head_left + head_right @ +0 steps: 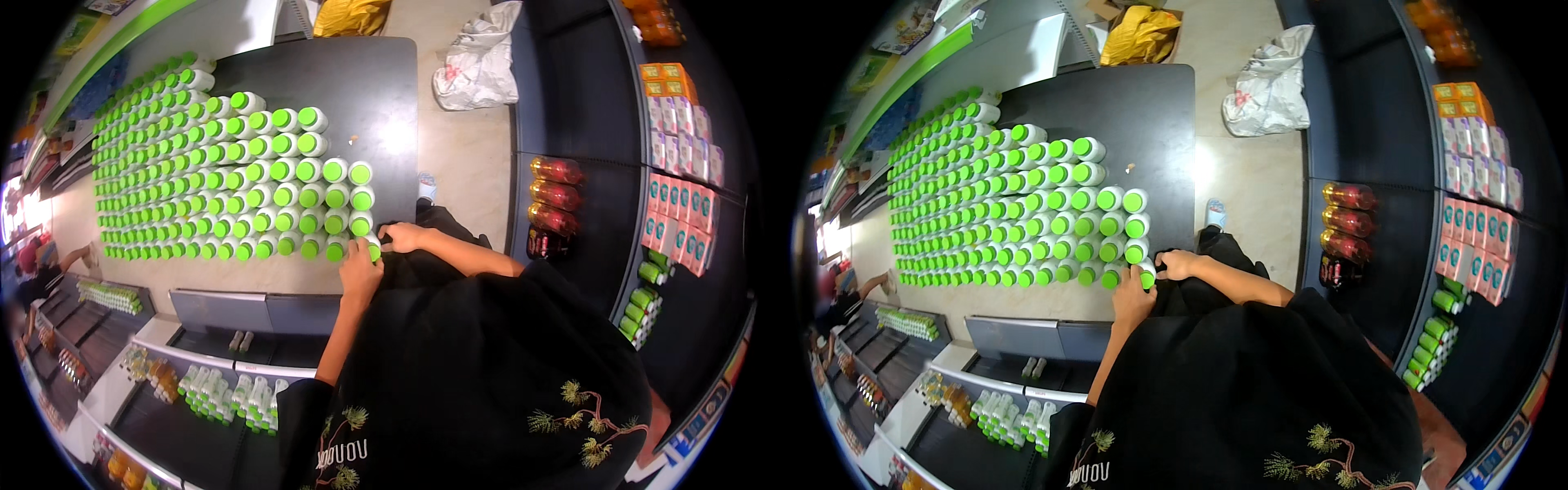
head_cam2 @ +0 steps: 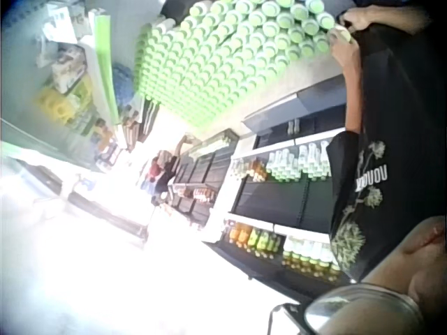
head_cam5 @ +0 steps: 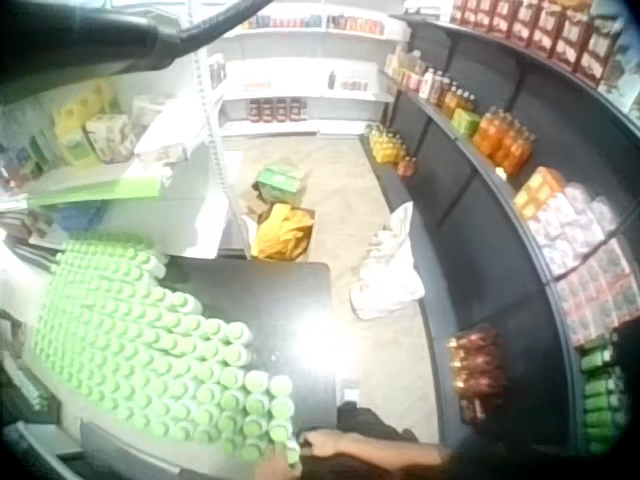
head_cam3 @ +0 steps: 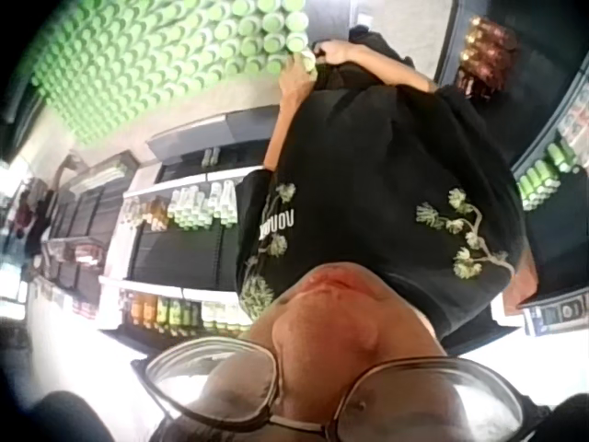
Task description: The person repeatedly picks up white bottles with green caps from a table and places them onto a refrigerated shelf. They handle the bottles one at a time, arranging them in rows among other beverages.
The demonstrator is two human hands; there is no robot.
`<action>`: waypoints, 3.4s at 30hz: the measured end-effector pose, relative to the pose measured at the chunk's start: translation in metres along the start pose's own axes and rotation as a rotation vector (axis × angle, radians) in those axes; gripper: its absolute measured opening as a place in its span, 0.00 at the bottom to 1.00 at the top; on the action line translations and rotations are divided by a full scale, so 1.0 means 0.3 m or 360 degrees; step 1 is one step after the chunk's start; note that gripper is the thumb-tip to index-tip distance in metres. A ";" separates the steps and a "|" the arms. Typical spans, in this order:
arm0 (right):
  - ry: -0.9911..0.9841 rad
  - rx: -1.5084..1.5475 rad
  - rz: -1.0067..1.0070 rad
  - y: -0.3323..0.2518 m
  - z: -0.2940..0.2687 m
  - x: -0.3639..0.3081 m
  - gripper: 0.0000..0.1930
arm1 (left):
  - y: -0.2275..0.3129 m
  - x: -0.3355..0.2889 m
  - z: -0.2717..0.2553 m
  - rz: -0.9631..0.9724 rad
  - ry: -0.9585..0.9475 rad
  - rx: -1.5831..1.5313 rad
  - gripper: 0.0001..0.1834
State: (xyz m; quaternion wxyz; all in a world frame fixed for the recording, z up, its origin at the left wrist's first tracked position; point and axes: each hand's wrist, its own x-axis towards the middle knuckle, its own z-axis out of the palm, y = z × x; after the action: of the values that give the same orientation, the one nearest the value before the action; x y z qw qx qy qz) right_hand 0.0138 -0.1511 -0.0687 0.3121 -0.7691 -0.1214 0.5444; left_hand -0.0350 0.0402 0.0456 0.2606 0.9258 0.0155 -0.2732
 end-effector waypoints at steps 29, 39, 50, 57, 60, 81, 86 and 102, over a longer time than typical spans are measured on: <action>0.0552 0.0967 -0.0553 0.094 -0.332 0.078 0.33 | -0.007 0.002 0.016 -0.0077 0.0231 0.0255 0.27; 0.0543 0.0617 -0.0798 -0.011 -0.409 0.231 0.45 | -0.025 -0.020 -0.016 -0.0235 -0.0061 0.0109 0.41; 0.0800 0.0677 -0.0886 0.152 -0.397 0.172 0.38 | 0.365 0.267 -0.200 0.0232 0.0142 0.0277 0.43; 0.0845 0.0873 -0.0878 0.313 -0.267 0.053 0.37 | 0.426 0.451 0.081 0.0358 0.0032 0.0283 0.29; 0.0993 0.0977 -0.0885 0.329 -0.255 0.014 0.36 | 0.450 0.475 0.122 0.0432 0.0144 0.0459 0.27; -0.0202 0.1676 -0.0865 0.406 -0.295 -0.296 0.37 | 0.619 0.390 0.108 -0.0107 -0.0203 -0.0963 0.19; -0.0916 0.2414 -0.0851 0.374 -0.260 -0.486 0.34 | 0.670 0.322 0.122 -0.0246 -0.0696 -0.2015 0.16; -0.2687 0.2331 -0.1168 -0.091 0.000 -0.801 0.45 | 0.682 -0.174 -0.012 0.1634 -0.1074 -0.3275 0.13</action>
State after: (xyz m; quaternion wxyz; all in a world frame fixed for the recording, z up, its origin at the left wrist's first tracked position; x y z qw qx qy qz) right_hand -0.0729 -0.2566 0.1311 0.6384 0.2793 -0.1619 0.6987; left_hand -0.0424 -0.1288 0.1720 0.9483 0.0631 -0.2136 -0.2259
